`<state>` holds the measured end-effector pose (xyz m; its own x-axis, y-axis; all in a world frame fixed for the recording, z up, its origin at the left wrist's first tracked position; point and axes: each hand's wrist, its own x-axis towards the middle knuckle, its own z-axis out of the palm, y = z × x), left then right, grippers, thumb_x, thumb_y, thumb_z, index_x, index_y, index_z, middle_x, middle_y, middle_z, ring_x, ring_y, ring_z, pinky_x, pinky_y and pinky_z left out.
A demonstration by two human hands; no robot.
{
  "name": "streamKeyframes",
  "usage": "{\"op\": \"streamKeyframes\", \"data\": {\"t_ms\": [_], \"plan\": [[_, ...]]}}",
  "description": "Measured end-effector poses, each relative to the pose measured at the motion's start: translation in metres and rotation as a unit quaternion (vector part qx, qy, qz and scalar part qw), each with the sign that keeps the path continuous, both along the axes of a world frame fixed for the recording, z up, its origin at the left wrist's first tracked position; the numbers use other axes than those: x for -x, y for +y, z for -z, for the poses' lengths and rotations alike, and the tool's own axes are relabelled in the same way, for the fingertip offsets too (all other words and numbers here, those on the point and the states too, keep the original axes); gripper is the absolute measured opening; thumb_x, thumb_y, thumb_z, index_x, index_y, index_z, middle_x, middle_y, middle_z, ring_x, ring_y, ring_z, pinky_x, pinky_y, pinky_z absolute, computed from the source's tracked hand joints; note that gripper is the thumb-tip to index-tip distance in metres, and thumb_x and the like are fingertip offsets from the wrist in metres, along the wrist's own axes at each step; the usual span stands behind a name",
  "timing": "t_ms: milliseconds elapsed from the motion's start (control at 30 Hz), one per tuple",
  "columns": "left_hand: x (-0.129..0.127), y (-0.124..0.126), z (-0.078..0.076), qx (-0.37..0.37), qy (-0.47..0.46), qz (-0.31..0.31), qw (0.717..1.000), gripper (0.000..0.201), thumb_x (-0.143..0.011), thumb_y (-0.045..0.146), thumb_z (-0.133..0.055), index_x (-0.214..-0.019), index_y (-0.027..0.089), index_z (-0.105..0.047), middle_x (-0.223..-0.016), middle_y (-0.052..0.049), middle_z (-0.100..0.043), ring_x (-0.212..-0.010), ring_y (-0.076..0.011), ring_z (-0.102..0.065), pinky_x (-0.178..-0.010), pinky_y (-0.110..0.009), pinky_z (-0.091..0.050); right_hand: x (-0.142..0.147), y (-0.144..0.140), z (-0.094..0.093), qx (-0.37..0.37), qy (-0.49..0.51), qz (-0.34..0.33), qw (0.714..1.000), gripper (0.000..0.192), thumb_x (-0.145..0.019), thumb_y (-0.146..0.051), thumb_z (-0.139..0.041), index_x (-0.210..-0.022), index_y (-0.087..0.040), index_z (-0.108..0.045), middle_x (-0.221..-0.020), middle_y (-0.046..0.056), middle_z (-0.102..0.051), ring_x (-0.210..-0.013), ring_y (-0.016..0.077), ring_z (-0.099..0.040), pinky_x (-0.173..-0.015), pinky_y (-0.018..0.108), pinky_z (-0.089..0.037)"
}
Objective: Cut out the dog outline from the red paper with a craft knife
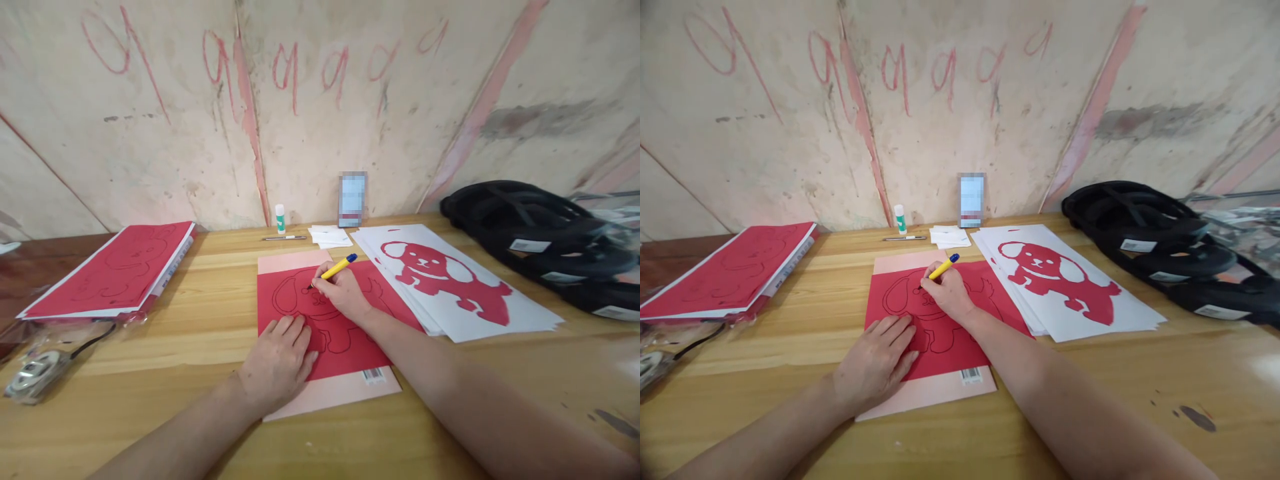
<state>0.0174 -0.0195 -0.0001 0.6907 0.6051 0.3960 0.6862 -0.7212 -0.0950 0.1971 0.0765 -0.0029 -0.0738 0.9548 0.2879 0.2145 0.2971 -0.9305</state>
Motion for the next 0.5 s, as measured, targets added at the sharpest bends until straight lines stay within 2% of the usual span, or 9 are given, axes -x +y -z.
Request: {"op": "streamKeyframes", "data": {"t_ms": [500], "plan": [[-0.0004, 0.0005, -0.0015, 0.019, 0.010, -0.003, 1.000, 0.033, -0.094, 0.029, -0.040, -0.109, 0.009, -0.062, -0.110, -0.016, -0.066, -0.097, -0.0279, -0.058, -0.078, -0.043, -0.053, -0.0001, -0.0015, -0.0002, -0.006, -0.039, 0.035, 0.999, 0.011, -0.068, -0.029, -0.056, -0.066, -0.020, -0.050, -0.052, -0.004, -0.047, -0.049, 0.0113, -0.043, -0.050, 0.025, -0.034]]}}
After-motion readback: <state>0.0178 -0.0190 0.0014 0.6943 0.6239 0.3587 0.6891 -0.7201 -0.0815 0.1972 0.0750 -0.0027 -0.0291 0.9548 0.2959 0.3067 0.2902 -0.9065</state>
